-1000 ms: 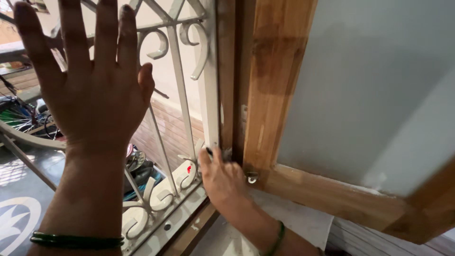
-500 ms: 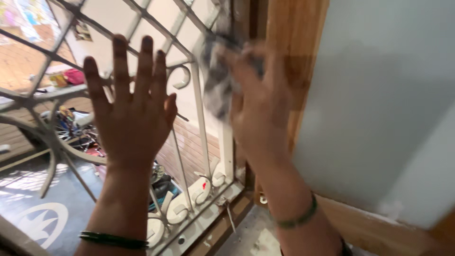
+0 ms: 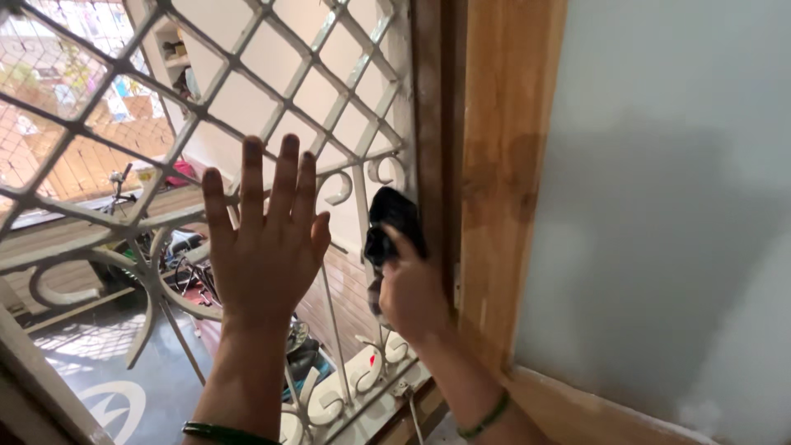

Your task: The person wipes a metal security grille and adjacent wooden window frame using a cloth. They repeatedly dip the cloth into a blue water pitcher and continue wiping the frame and glass surface.

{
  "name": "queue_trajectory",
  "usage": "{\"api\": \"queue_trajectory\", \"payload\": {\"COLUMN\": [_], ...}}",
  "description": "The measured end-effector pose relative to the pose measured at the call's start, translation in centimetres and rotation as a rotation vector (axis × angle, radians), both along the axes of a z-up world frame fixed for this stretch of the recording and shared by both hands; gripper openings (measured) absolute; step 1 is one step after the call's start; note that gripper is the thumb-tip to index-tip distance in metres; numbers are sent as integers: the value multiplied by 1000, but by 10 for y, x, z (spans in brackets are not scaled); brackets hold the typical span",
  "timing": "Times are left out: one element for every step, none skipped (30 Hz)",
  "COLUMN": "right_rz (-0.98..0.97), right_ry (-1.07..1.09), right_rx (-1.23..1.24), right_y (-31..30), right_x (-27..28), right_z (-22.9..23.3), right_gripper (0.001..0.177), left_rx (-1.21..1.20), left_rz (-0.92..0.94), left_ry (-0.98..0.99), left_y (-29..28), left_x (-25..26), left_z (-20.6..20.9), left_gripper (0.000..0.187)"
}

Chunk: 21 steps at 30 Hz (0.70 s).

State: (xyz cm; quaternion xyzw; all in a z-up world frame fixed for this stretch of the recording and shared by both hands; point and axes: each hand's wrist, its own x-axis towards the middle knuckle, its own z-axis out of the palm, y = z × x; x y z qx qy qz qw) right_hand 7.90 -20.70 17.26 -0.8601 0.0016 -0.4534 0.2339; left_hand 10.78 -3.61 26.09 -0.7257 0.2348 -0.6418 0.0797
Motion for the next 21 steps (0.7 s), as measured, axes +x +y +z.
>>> {"api": "queue_trajectory", "payload": {"right_rz": [55,111,120,133,163,194,168,143,92,42,-8,120,254,154,52,-51,0,58,116,126,137], "right_ry": [-61,-110,-303,-493,-528,-567,-538,-521,-511,-503,-494,-321,-138,-143,-148,-154,-245,-330,-414,-335,-255], "right_rx": [139,279,187,95,62,31,-70,-175,-218,-261,-302,-63,170,51,-65,-180,-154,-129,-102,-56,-12], "right_y": [-3,-5,-9,-11,-12,-14,-14,-10,-1,9,11,9,8,9,10,10,11,14,17,18,15], "right_x": [-13,-27,-38,-45,-46,-40,-20,1,19,39,56,68,77,84,89,90,86,74,60,47,35], "right_z": [12,23,36,51,64,78,97,110,109,107,103,94,82,70,62,60,59,59,63,74,90], "right_gripper": [39,39,41,44,41,39,43,49,46,44,43,44,45,40,35,30,37,45,54,52,51], "left_rx": [-1,-1,-5,-6,-8,-2,4,7,2,-4,-10,33,75,110,78,48,18,44,70,102,106], "left_rz": [2,7,-38,-81,-123,-93,-63,-33,-55,-75,-94,37,169,304,217,129,41,118,195,273,189], "left_ry": [-3,5,9,13,18,15,12,-2,6,12,18,7,-3,-11,-10,-9,-9,-20,-29,-38,30], "left_y": [0,0,1,2,3,4,3,3,2,2,3,2,2,3,2,-1,-2,-1,-2,-1,2], "left_x": [0,-1,0,1,2,2,2,4,4,4,4,5,5,6,6,6,6,4,-1,-7,-14], "left_z": [1,-1,-3,-3,-4,-6,-7,-4,-3,-3,-4,-4,-4,-4,-4,-3,0,2,4,8,11], "left_gripper": [57,56,55,54,52,52,52,52,51,49,48,55,64,73,69,66,63,65,67,70,69]}}
